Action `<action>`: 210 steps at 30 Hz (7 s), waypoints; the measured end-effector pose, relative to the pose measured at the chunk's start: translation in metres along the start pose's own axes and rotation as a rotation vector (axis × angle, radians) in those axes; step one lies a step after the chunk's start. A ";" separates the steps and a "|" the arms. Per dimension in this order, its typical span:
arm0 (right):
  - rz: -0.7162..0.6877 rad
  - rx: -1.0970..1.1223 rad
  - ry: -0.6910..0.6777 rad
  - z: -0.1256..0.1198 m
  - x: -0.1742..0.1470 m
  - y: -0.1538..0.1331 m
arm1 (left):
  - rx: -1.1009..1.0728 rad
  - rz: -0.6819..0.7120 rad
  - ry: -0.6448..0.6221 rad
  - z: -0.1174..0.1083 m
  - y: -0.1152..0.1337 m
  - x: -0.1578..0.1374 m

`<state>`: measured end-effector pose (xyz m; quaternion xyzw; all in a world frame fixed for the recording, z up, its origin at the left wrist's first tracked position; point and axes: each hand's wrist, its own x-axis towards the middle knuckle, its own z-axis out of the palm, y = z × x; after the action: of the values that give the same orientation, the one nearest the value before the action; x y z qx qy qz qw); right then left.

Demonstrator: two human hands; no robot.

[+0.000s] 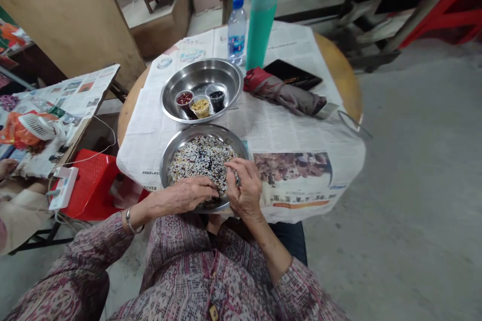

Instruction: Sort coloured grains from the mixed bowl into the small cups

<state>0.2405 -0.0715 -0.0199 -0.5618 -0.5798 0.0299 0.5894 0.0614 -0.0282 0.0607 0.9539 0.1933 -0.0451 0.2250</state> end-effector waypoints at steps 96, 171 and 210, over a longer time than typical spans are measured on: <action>0.004 0.002 -0.019 -0.001 -0.001 0.001 | -0.024 -0.060 0.011 -0.006 -0.010 0.005; 0.043 0.009 0.007 -0.002 0.001 -0.003 | 0.028 -0.353 0.181 0.003 -0.024 0.002; -0.017 -0.023 -0.033 -0.003 -0.001 -0.003 | 0.068 -0.252 0.607 0.010 -0.031 -0.013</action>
<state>0.2405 -0.0753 -0.0172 -0.5629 -0.5947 0.0273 0.5733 0.0372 -0.0112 0.0415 0.8993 0.3666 0.2074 0.1177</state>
